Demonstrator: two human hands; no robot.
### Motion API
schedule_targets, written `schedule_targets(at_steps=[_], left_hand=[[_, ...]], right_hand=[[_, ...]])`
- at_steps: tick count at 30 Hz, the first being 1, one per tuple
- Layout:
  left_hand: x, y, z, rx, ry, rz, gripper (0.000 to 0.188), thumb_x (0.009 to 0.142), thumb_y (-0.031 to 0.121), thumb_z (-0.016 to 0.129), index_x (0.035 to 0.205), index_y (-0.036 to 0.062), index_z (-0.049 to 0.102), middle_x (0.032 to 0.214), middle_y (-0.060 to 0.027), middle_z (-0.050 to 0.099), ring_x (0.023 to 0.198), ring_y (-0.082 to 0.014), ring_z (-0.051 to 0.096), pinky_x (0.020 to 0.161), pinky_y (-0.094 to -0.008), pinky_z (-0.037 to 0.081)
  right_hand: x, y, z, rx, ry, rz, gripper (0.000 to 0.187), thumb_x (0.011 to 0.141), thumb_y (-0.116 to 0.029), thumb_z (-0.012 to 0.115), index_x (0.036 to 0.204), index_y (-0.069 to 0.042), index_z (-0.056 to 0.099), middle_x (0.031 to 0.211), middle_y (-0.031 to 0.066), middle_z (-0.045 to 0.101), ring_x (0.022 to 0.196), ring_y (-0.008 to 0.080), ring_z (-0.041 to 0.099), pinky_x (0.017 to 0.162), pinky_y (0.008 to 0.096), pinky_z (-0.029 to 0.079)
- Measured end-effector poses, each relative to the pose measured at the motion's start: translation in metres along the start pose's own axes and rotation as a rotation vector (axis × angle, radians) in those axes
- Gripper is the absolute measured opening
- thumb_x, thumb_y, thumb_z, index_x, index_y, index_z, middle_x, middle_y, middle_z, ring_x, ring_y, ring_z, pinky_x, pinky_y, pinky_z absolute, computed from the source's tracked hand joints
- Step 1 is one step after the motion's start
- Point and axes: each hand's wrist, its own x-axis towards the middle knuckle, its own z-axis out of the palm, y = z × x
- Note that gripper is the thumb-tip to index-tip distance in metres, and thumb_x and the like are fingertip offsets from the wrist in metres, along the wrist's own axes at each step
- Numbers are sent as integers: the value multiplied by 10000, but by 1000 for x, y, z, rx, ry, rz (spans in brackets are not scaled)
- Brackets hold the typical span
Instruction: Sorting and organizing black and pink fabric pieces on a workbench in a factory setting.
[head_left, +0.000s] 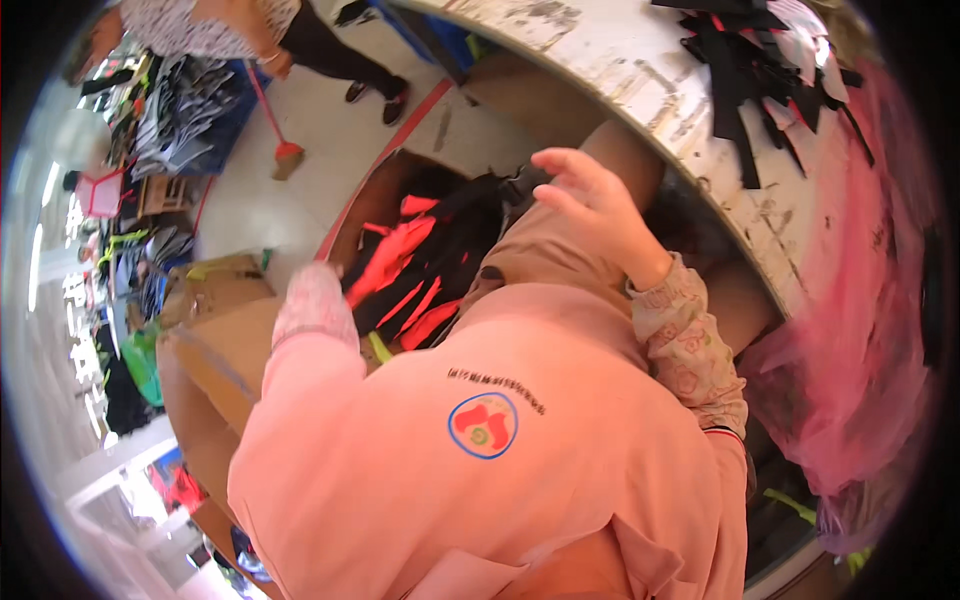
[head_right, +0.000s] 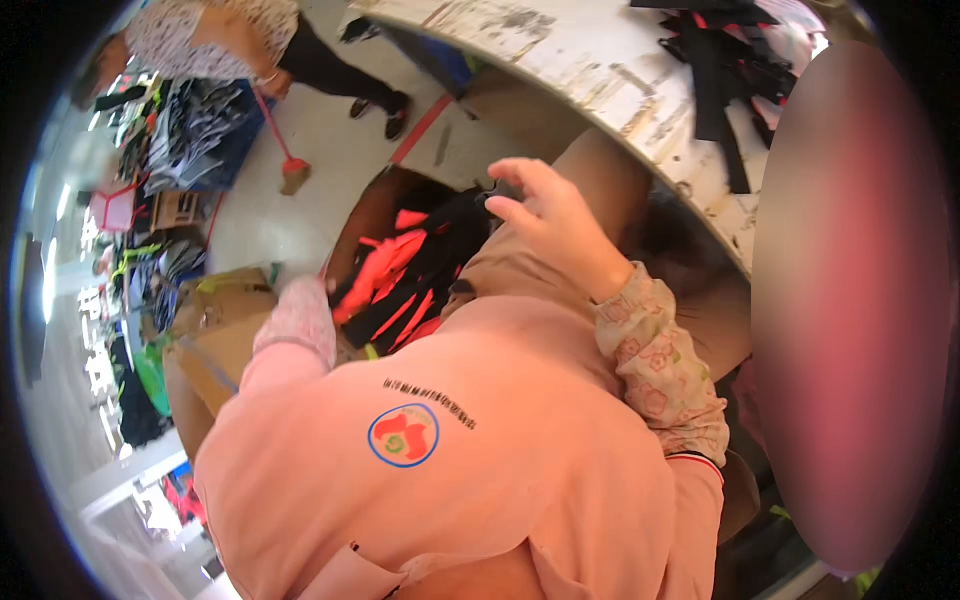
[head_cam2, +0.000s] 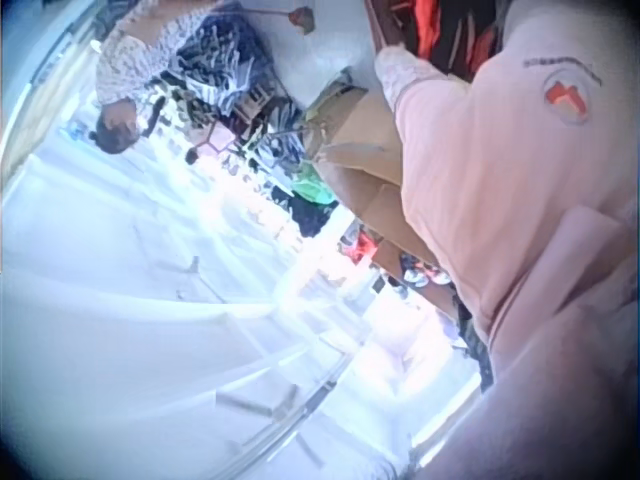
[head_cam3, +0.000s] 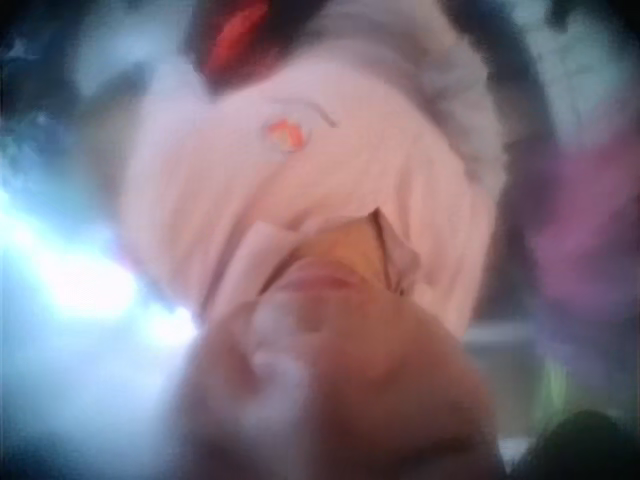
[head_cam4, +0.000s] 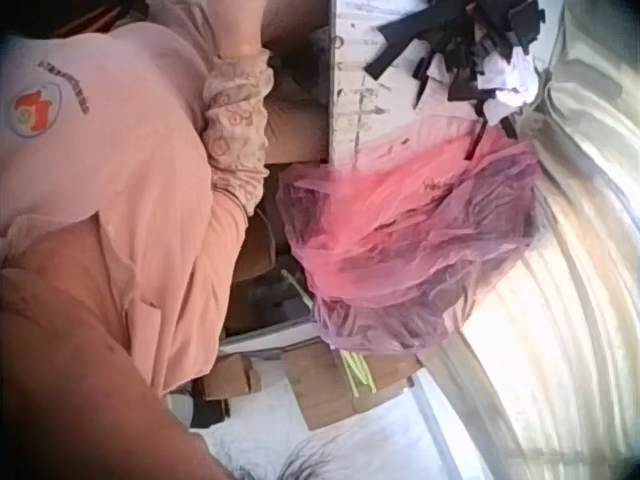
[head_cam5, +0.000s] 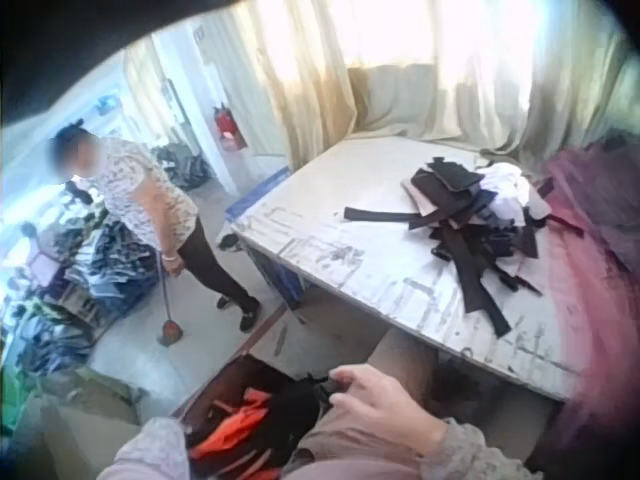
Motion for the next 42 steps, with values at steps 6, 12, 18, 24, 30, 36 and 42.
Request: schedule_targets(at_steps=[6,12,18,24,30,36,42], left_hand=[[-98,50,106,-114,-277,-52,462,859,472,499,947,55,679,939,-171,664,923,-330,625,838,-435,466],[-34,113,28,-886,192,10,247,820,260,666,860,17,641,840,-117,655,813,-225,609,772,-354,469],[-32,273,-139,-1285,289,529,175,855,158,619,958,17,611,869,-53,626,785,-131,585,707,-263,481],[-126,404,-245,-1483,121,994,120,878,78,578,973,8,602,879,-27,605,787,-94,570,708,-235,494],[-200,481,-273,-1233,232,1224,212,824,73,611,1032,34,591,1011,-105,598,898,-203,576,812,-298,461],[-224,512,-290,-738,593,1574,485,745,88,638,1211,80,502,1236,-187,471,1166,-356,424,1001,-410,336],[-211,525,-298,-706,495,1582,521,779,198,668,1249,74,481,1275,-198,440,1177,-361,420,949,-396,399]], right_hand=[[24,28,-49,-159,117,87,264,811,-85,641,1046,10,569,979,139,620,911,240,615,819,314,484],[71,13,-156,-1245,682,-292,365,745,-101,679,1093,-55,581,1116,187,556,1106,341,491,942,401,397],[47,36,-196,-1193,542,28,312,730,-69,668,1035,-82,604,933,122,621,978,308,527,872,420,404],[4,1,-163,-586,568,42,201,762,10,612,954,-48,618,825,84,621,763,201,559,700,326,450],[-68,-51,-138,-43,344,216,189,790,19,604,976,-14,617,848,-16,585,743,49,506,676,201,424],[-128,-73,-147,235,282,339,164,781,33,616,941,-2,620,859,-19,563,769,42,494,699,185,406],[-167,-67,-181,412,460,-116,115,752,-10,636,846,-15,572,923,62,572,862,168,540,788,282,417]])
